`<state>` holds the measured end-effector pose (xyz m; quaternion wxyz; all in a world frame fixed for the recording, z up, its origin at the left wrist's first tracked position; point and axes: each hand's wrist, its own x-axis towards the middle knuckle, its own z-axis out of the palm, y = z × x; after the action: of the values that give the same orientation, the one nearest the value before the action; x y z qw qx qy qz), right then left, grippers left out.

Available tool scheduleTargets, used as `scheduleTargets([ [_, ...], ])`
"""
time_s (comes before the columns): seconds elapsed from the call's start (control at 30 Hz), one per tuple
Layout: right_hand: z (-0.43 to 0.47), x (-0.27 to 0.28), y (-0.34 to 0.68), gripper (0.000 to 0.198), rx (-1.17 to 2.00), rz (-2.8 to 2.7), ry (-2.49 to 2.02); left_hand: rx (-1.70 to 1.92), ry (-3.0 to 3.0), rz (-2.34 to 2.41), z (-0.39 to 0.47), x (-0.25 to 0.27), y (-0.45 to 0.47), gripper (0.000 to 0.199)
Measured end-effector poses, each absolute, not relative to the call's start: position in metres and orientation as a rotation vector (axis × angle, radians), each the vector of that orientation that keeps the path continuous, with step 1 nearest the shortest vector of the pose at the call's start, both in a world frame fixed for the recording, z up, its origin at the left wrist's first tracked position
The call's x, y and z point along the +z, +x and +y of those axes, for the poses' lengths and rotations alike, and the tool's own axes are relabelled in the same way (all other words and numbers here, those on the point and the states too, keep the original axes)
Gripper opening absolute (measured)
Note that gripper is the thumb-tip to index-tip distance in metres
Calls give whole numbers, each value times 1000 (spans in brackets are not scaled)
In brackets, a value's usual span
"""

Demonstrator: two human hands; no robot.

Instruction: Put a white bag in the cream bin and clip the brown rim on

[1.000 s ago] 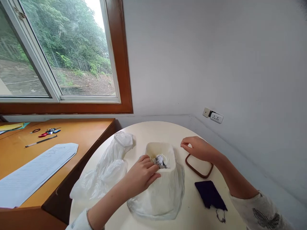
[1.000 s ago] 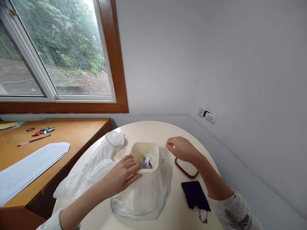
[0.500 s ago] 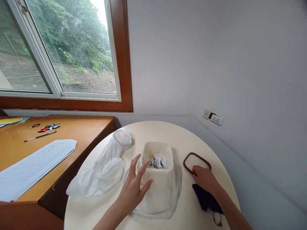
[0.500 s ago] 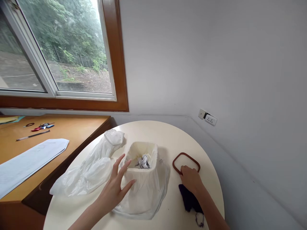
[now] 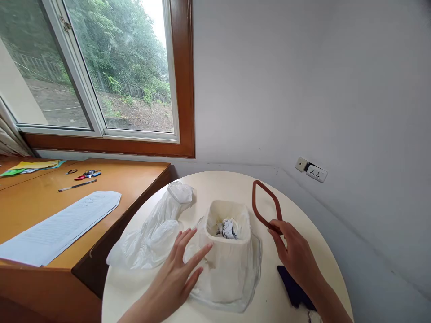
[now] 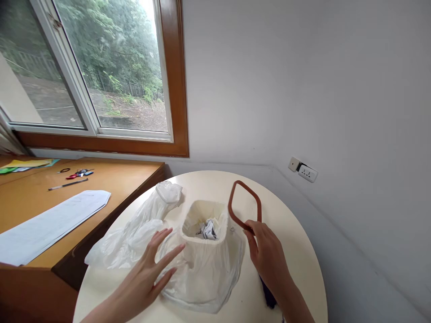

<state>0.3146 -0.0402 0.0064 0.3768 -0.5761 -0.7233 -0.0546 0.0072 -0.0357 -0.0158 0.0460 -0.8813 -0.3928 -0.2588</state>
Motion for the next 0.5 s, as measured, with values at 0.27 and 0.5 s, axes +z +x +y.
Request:
scheduleTargets([
  [0.27, -51, 30, 272, 14, -318, -1981, -1172, -1285, -2824, -1431, -16, 39, 1, 36],
  [0.5, -50, 25, 252, 28, -457, -2035, -1082, -2161, -3038, -1599, -11, 58, 40, 57],
])
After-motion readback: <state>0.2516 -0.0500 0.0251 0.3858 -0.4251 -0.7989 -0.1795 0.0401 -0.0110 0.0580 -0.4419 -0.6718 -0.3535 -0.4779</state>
